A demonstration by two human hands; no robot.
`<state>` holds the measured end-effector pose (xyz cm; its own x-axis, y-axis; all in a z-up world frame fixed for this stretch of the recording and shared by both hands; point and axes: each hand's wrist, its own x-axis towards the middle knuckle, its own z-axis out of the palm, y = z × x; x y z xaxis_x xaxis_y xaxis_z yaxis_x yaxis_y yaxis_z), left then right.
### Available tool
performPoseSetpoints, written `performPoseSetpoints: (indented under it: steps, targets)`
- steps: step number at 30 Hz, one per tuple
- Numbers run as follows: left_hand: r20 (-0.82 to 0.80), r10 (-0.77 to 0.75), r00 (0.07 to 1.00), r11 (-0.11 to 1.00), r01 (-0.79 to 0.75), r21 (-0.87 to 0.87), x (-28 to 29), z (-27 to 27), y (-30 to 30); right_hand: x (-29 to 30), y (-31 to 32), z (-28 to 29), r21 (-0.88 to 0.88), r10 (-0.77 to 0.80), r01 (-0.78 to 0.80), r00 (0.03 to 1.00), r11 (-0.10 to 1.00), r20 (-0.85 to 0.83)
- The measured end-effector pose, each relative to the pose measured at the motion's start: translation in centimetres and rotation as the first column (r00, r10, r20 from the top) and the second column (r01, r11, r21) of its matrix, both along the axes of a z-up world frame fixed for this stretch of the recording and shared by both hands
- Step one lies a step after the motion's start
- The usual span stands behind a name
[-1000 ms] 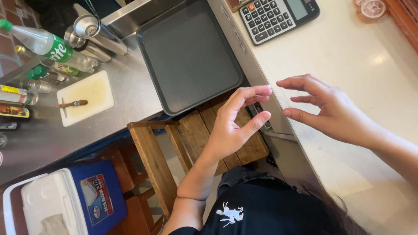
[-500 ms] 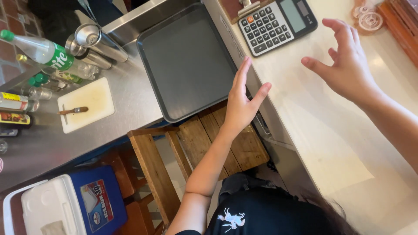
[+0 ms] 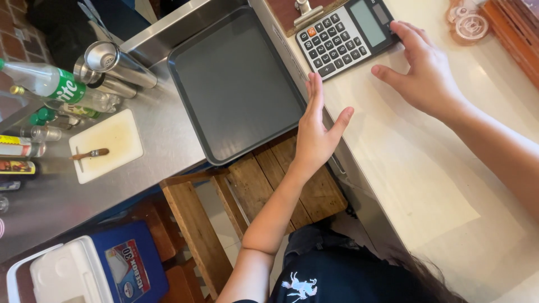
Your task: Organizing bar equipment, using a calculator, and wiping down counters and cabinets with a cloth.
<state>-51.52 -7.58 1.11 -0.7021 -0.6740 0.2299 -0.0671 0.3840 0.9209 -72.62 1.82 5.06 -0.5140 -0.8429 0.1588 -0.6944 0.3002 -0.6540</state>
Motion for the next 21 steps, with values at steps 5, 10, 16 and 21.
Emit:
performPoseSetpoints:
  steps: [5, 10, 16, 21]
  targets:
    - [0.032, -0.027, 0.999, 1.0, 0.027, -0.013, 1.1, 1.0, 2.0, 1.5, 1.8, 1.1, -0.024, -0.012, 0.012, 0.999, 1.0, 0.036]
    - [0.101, -0.128, 0.987, 0.992, 0.128, 0.012, 3.4, 2.1, 5.3, 2.8, 5.4, 2.3, -0.034, 0.019, -0.015, 0.992, 0.999, 0.127]
    - [0.16, -0.233, 0.959, 0.966, 0.247, -0.073, 5.6, 2.1, 8.4, 4.5, 9.5, 3.5, 0.058, -0.051, 0.04, 0.981, 0.998, 0.187]
    - [0.157, -0.28, 0.947, 0.955, 0.291, -0.055, 6.5, 2.3, 9.8, 5.3, 11.2, 3.8, 0.111, -0.069, 0.047, 0.977, 0.993, 0.204]
